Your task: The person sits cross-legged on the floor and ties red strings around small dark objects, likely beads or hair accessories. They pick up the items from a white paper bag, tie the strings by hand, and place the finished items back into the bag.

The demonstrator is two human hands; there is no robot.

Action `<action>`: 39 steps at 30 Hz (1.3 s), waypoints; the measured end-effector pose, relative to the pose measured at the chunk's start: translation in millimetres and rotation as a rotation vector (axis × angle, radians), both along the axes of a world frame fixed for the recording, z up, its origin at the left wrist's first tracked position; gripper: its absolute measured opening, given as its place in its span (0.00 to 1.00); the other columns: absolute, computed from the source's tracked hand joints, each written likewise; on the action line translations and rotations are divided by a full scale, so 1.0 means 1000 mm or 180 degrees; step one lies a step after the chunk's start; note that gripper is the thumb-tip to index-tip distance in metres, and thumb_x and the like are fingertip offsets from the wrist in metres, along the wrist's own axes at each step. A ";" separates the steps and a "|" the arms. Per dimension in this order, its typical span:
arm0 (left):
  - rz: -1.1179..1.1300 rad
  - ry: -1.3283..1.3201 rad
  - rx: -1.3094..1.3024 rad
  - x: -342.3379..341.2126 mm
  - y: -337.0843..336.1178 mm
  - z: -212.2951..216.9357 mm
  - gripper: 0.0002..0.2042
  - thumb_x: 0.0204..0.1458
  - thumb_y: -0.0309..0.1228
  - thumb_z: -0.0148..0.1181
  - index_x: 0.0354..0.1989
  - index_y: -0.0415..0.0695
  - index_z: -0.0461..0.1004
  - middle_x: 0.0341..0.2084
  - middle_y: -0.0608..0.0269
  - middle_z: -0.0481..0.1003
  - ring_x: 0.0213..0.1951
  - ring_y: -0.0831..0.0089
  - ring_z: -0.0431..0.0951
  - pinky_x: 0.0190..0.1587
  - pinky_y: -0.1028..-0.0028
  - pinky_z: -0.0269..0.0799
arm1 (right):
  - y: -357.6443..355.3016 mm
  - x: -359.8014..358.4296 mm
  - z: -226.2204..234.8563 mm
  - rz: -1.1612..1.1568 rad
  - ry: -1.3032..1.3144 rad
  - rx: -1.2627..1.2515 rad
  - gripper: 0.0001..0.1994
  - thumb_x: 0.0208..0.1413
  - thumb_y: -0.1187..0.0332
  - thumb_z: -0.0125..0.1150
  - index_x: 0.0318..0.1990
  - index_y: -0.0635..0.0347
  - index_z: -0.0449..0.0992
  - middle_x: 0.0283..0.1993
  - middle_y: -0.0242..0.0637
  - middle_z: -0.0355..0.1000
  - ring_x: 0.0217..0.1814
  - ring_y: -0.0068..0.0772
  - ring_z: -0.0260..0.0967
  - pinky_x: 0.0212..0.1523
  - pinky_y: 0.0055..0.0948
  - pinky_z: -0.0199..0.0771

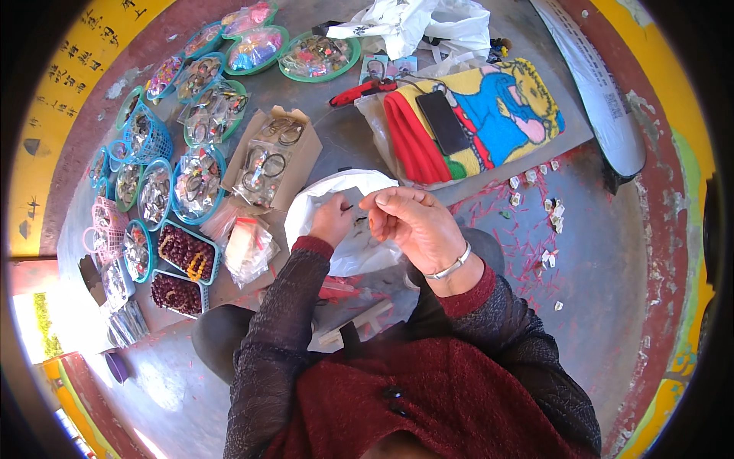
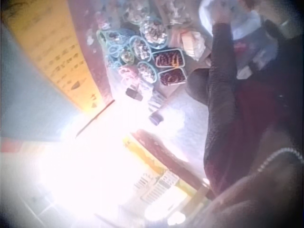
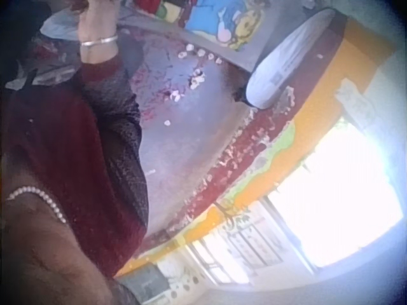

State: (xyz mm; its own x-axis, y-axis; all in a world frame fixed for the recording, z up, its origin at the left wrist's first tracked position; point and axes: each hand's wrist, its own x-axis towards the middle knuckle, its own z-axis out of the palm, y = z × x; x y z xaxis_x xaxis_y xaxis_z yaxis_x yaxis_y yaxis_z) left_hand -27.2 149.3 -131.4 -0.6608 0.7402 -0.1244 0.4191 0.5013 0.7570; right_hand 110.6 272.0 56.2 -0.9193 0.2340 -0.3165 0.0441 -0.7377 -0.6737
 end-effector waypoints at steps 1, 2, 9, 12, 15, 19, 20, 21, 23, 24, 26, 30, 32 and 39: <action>0.0086 0.0057 0.0106 0.002 -0.007 0.016 0.07 0.46 0.26 0.52 0.33 0.38 0.67 0.23 0.50 0.73 0.26 0.59 0.76 0.30 0.67 0.71 | 0.000 0.000 0.001 0.0006 0.0014 0.0020 0.10 0.53 0.68 0.53 0.34 0.67 0.76 0.23 0.34 0.70 0.26 0.24 0.66 0.29 0.21 0.64; 0.0307 -0.0554 0.0276 0.006 -0.015 0.027 0.07 0.46 0.25 0.51 0.34 0.38 0.67 0.22 0.53 0.73 0.25 0.62 0.76 0.29 0.69 0.71 | 0.000 0.001 0.001 0.0007 0.0026 0.0040 0.10 0.53 0.68 0.53 0.34 0.66 0.76 0.23 0.34 0.70 0.26 0.24 0.66 0.29 0.21 0.64; 0.0856 -0.1111 0.0294 0.008 -0.065 0.048 0.06 0.49 0.25 0.51 0.34 0.39 0.72 0.19 0.60 0.74 0.25 0.71 0.76 0.27 0.75 0.71 | -0.004 0.002 0.009 0.0076 0.0091 0.0026 0.10 0.53 0.68 0.53 0.34 0.66 0.76 0.24 0.33 0.70 0.26 0.23 0.65 0.29 0.21 0.63; 0.0399 0.0298 -0.0612 0.010 -0.049 0.049 0.09 0.47 0.31 0.52 0.33 0.39 0.73 0.23 0.50 0.75 0.29 0.56 0.77 0.34 0.62 0.71 | -0.003 0.003 0.008 0.0084 0.0098 0.0056 0.10 0.53 0.68 0.53 0.34 0.66 0.76 0.24 0.33 0.70 0.26 0.23 0.65 0.29 0.21 0.63; -0.0093 0.0602 -0.1257 0.012 -0.035 0.008 0.11 0.49 0.31 0.46 0.35 0.39 0.70 0.27 0.44 0.74 0.34 0.48 0.75 0.38 0.57 0.69 | -0.005 0.001 0.007 0.0111 0.0112 0.0034 0.10 0.53 0.68 0.53 0.34 0.67 0.76 0.24 0.34 0.71 0.26 0.23 0.65 0.30 0.21 0.63; -0.0243 0.0575 -0.1687 -0.001 -0.020 -0.054 0.10 0.51 0.31 0.44 0.37 0.38 0.68 0.30 0.45 0.74 0.35 0.50 0.75 0.38 0.57 0.69 | -0.005 -0.001 0.004 0.0074 0.0027 0.0030 0.10 0.53 0.68 0.53 0.34 0.67 0.76 0.24 0.34 0.71 0.26 0.24 0.65 0.30 0.21 0.64; -0.0212 0.0565 -0.1755 -0.004 -0.018 -0.063 0.11 0.52 0.32 0.44 0.37 0.38 0.68 0.30 0.45 0.74 0.35 0.50 0.75 0.38 0.57 0.70 | -0.005 -0.002 0.004 0.0078 0.0016 0.0038 0.10 0.53 0.68 0.53 0.34 0.67 0.76 0.24 0.34 0.71 0.26 0.24 0.65 0.30 0.21 0.64; -0.0288 0.0615 -0.1743 -0.005 -0.015 -0.066 0.11 0.52 0.32 0.45 0.37 0.38 0.68 0.30 0.45 0.74 0.35 0.50 0.75 0.38 0.58 0.70 | -0.003 -0.002 0.003 0.0057 0.0001 0.0045 0.10 0.53 0.68 0.53 0.34 0.67 0.76 0.24 0.34 0.71 0.26 0.24 0.66 0.29 0.21 0.64; -0.0424 0.0714 -0.1719 -0.006 -0.011 -0.070 0.12 0.52 0.34 0.45 0.37 0.37 0.69 0.30 0.46 0.74 0.35 0.50 0.75 0.38 0.58 0.70 | 0.000 -0.002 0.002 0.0056 0.0002 0.0021 0.10 0.53 0.68 0.53 0.34 0.67 0.76 0.24 0.34 0.71 0.26 0.24 0.66 0.29 0.21 0.64; -0.0400 0.0701 -0.1667 -0.010 -0.015 -0.075 0.13 0.52 0.36 0.47 0.35 0.38 0.69 0.29 0.46 0.74 0.35 0.51 0.74 0.38 0.58 0.69 | -0.002 -0.003 0.003 0.0089 0.0023 -0.0006 0.10 0.53 0.68 0.53 0.34 0.67 0.76 0.24 0.34 0.71 0.26 0.24 0.66 0.29 0.21 0.64; -0.0331 0.0677 -0.1566 -0.016 -0.024 -0.084 0.14 0.51 0.39 0.50 0.33 0.38 0.71 0.29 0.47 0.74 0.35 0.52 0.74 0.37 0.58 0.69 | -0.007 -0.004 0.005 0.0138 -0.0001 0.0012 0.10 0.53 0.68 0.53 0.34 0.67 0.76 0.24 0.34 0.71 0.26 0.24 0.66 0.29 0.21 0.64; -0.0094 -0.0088 -0.0868 -0.014 -0.016 -0.038 0.14 0.47 0.38 0.54 0.26 0.37 0.71 0.26 0.50 0.73 0.30 0.57 0.74 0.35 0.63 0.69 | -0.003 -0.003 0.002 0.0074 -0.0030 0.0047 0.10 0.53 0.68 0.53 0.34 0.67 0.76 0.24 0.34 0.71 0.26 0.24 0.66 0.29 0.21 0.64; 0.0052 -0.0482 -0.0491 -0.008 -0.020 -0.008 0.13 0.45 0.36 0.54 0.24 0.37 0.70 0.24 0.52 0.73 0.28 0.62 0.74 0.33 0.67 0.69 | -0.003 -0.002 0.002 0.0067 0.0005 0.0056 0.10 0.53 0.68 0.53 0.34 0.67 0.76 0.24 0.34 0.71 0.25 0.24 0.66 0.28 0.21 0.64; 0.0676 -0.3729 0.1849 0.005 -0.068 0.051 0.08 0.42 0.19 0.43 0.32 0.39 0.67 0.32 0.57 0.71 0.35 0.66 0.73 0.40 0.69 0.71 | -0.005 -0.001 0.000 0.0128 0.0029 0.0161 0.10 0.53 0.68 0.53 0.34 0.67 0.76 0.24 0.33 0.70 0.25 0.23 0.65 0.28 0.20 0.64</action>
State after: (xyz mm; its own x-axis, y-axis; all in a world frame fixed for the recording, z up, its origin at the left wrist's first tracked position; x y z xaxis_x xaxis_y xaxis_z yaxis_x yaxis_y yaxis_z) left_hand -22.4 81.1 -80.2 -0.4892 0.7754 -0.3992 -0.6710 -0.0422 0.7403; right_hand 109.5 266.9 56.7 -0.9310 0.2124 -0.2969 0.0667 -0.7006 -0.7104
